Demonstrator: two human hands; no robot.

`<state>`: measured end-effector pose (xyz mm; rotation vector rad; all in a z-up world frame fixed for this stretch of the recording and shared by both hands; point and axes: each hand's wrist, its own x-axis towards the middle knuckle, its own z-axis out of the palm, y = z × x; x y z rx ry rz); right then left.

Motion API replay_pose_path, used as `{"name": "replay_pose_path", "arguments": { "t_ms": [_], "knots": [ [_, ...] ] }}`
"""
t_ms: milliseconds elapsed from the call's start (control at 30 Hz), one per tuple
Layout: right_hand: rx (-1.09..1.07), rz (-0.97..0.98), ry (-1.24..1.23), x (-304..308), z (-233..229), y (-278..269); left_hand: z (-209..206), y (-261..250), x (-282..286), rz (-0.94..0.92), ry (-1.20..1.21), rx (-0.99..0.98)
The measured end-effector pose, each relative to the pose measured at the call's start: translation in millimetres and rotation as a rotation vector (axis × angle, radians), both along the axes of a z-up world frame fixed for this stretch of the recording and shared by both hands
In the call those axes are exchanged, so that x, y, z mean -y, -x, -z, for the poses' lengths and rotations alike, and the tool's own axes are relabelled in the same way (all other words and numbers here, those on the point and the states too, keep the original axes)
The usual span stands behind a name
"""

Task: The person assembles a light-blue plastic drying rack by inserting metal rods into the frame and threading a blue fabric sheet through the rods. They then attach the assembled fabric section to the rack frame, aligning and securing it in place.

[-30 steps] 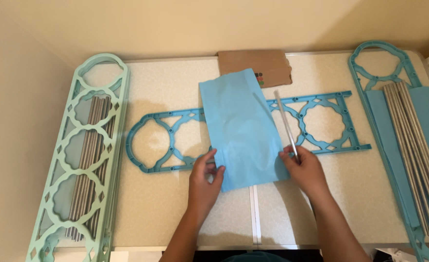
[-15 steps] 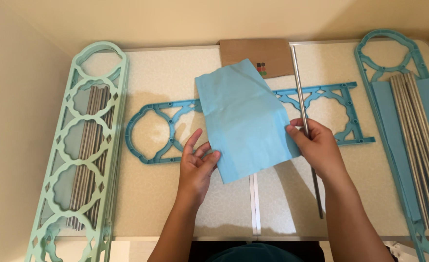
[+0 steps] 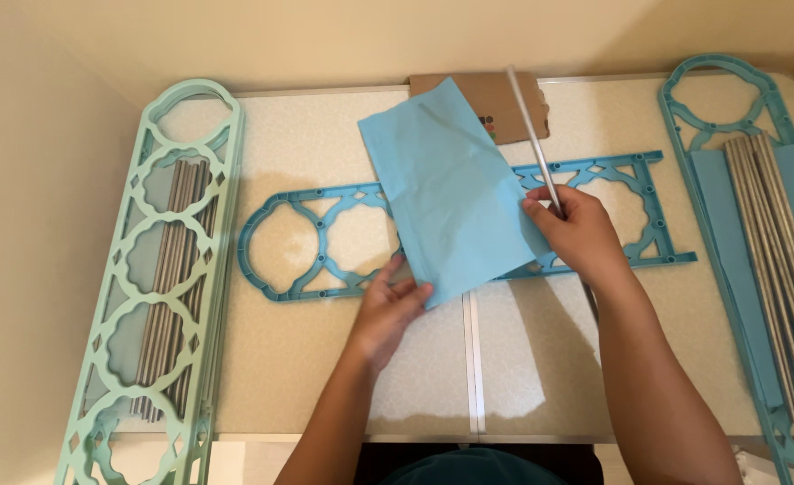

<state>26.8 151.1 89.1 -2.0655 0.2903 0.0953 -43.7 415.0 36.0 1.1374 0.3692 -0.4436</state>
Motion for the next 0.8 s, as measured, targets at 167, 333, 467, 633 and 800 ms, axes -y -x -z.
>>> {"name": "replay_pose_path", "arguments": {
  "t_ms": [167,333,467,633,800],
  "knots": [
    [-0.031,-0.062,0.282,0,-2,-16,24,-2,19,0.142,0.003,0.018],
    [0.032,0.001,0.277,2,-6,1,30,-11,28,0.146,-0.033,0.014],
    [0.235,-0.101,0.295,20,1,40,34,-12,27,0.086,0.100,-0.071],
    [-0.167,-0.038,0.257,9,-8,86,40,-16,19,0.063,0.211,-0.017],
    [-0.114,-0.049,0.178,3,-5,115,44,-23,23,0.051,0.167,-0.010]
  ]
}}
